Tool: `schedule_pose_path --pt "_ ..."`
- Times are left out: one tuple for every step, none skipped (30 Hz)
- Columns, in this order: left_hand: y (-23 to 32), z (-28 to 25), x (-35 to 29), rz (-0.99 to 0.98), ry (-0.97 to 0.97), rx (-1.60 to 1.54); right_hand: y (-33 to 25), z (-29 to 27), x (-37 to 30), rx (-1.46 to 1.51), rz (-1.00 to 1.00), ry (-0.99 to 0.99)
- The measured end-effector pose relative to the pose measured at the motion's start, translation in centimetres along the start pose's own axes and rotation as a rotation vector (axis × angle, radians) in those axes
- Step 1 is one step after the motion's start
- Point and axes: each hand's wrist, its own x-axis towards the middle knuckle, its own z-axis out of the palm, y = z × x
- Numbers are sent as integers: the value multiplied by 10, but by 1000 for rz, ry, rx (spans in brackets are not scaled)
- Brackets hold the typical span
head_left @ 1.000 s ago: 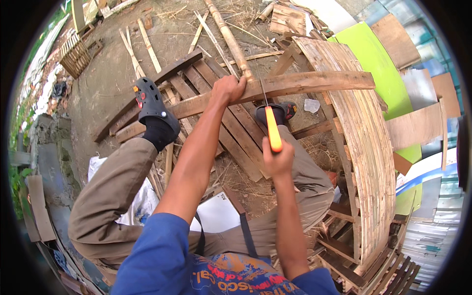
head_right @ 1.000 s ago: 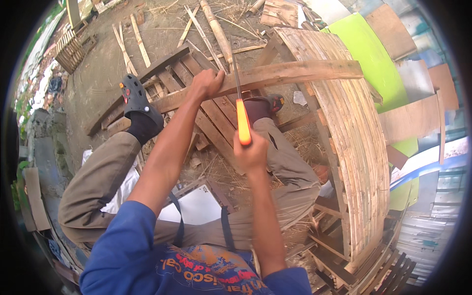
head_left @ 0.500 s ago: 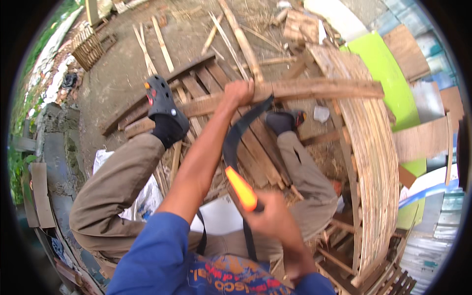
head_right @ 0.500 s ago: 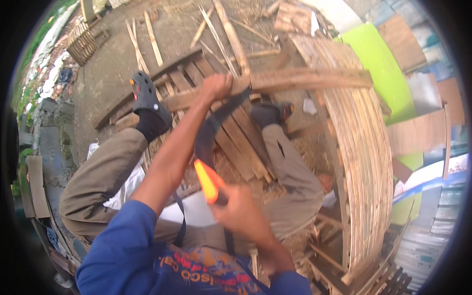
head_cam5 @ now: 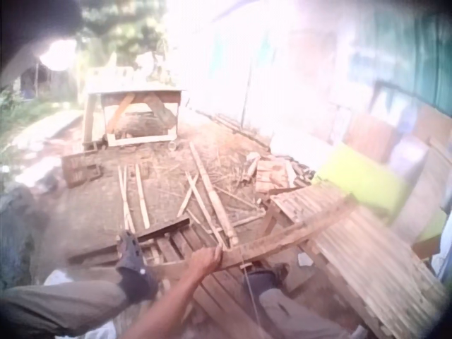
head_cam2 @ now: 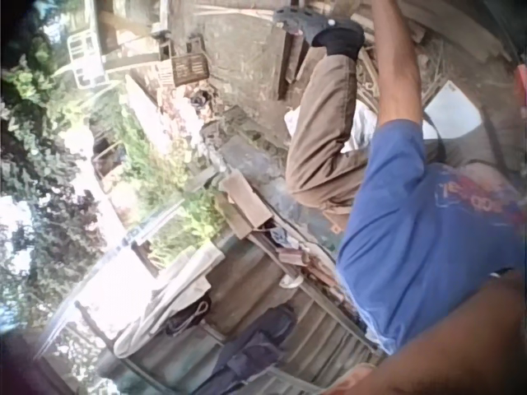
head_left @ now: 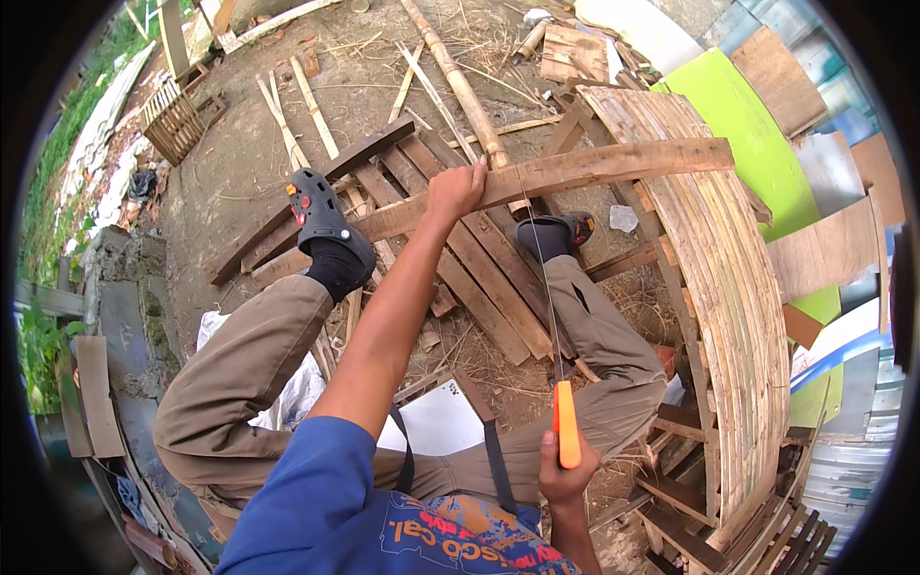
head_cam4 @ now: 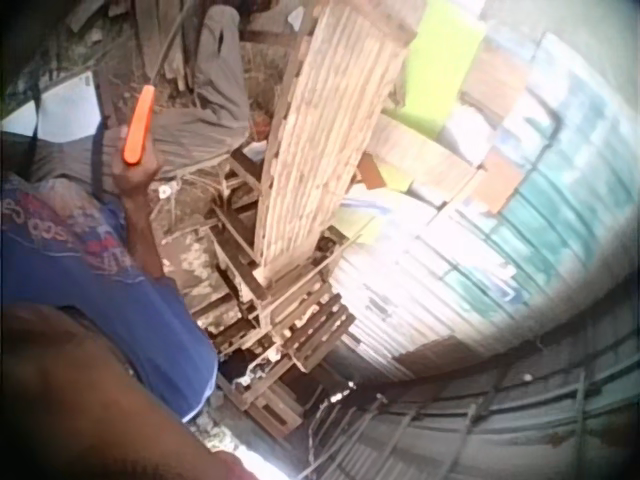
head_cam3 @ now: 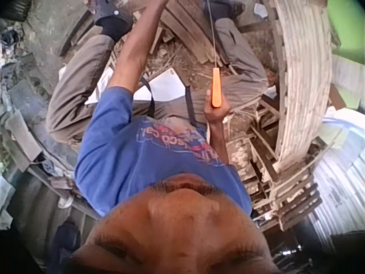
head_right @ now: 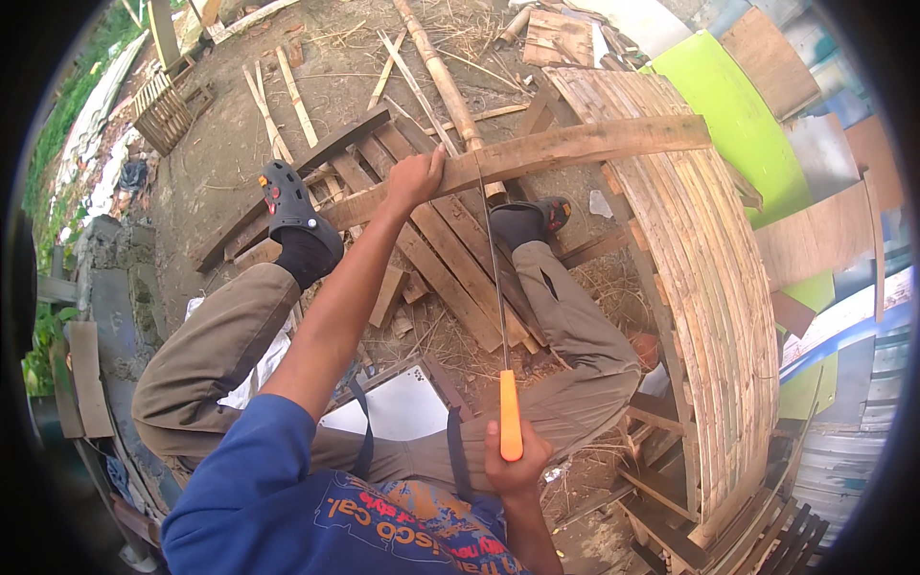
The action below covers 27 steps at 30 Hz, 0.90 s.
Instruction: The person sits on the ground and uses a hand saw to cut a wooden plank resting on a makeshift support. The sawing continues throughout the clip with repetitive strokes.
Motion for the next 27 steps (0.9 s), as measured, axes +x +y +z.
schedule_pose_path --pt "0 0 -1 -9 14 3 3 1 -2 -20 -13 -7" --pt "2 2 -4 -9 61 -13 7 2 -3 -47 -69 50" --pt "6 1 -10 -2 79 -30 13 0 -6 -47 -64 38" --pt "9 -1 -15 4 98 -47 19 -3 -7 -48 -60 26" --pt "10 -3 -18 7 123 -65 25 -5 -8 -48 -62 11" --pt "6 0 -19 36 132 -63 29 -4 -10 3 -39 18" --pt "5 1 -23 68 161 -64 38 -4 -14 2 -12 -23" --pt "3 3 -27 101 189 -66 50 -6 -18 -2 14 -62" --pt "5 4 -30 142 215 -72 58 -8 -23 -8 42 -93" --pt "4 3 -36 134 230 -88 63 -9 -30 41 122 -80" --pt "4 3 -40 160 258 -74 66 -11 -38 90 205 -66" --pt "4 3 -43 187 285 -61 69 -13 -47 139 288 -50" --pt "5 2 -47 213 312 -47 74 -17 -57 86 204 -66" --pt "5 1 -47 209 297 -38 73 -21 -60 34 115 -84" --pt "5 -1 -48 205 281 -29 74 -24 -62 -18 26 -101" --pt "5 -2 -48 200 264 -20 72 -23 -66 49 19 -60" --pt "5 -3 -48 197 249 -25 71 -22 -64 40 -26 -62" --pt "5 -5 -46 195 234 -30 70 -22 -62 31 -71 -65" --pt "5 -6 -45 192 218 -35 69 -20 -59 22 -115 -68" --pt "5 -6 -42 166 210 -44 67 -15 -52 -6 -138 -54" --pt "5 -5 -39 141 203 -56 63 -7 -42 -36 -162 -38" --pt "5 -3 -37 117 196 -68 58 1 -32 -66 -185 -21" --pt "5 -1 -35 95 186 -73 54 7 -21 -38 -191 -13" --pt "7 -1 -32 79 177 -77 47 15 -10 -8 -197 0" --pt "8 -2 -29 63 167 -81 40 22 2 22 -202 14" --pt "8 -3 -25 43 121 -70 33 30 15 38 -201 21" --pt "7 -4 -20 23 75 -62 25 36 28 50 -202 28"
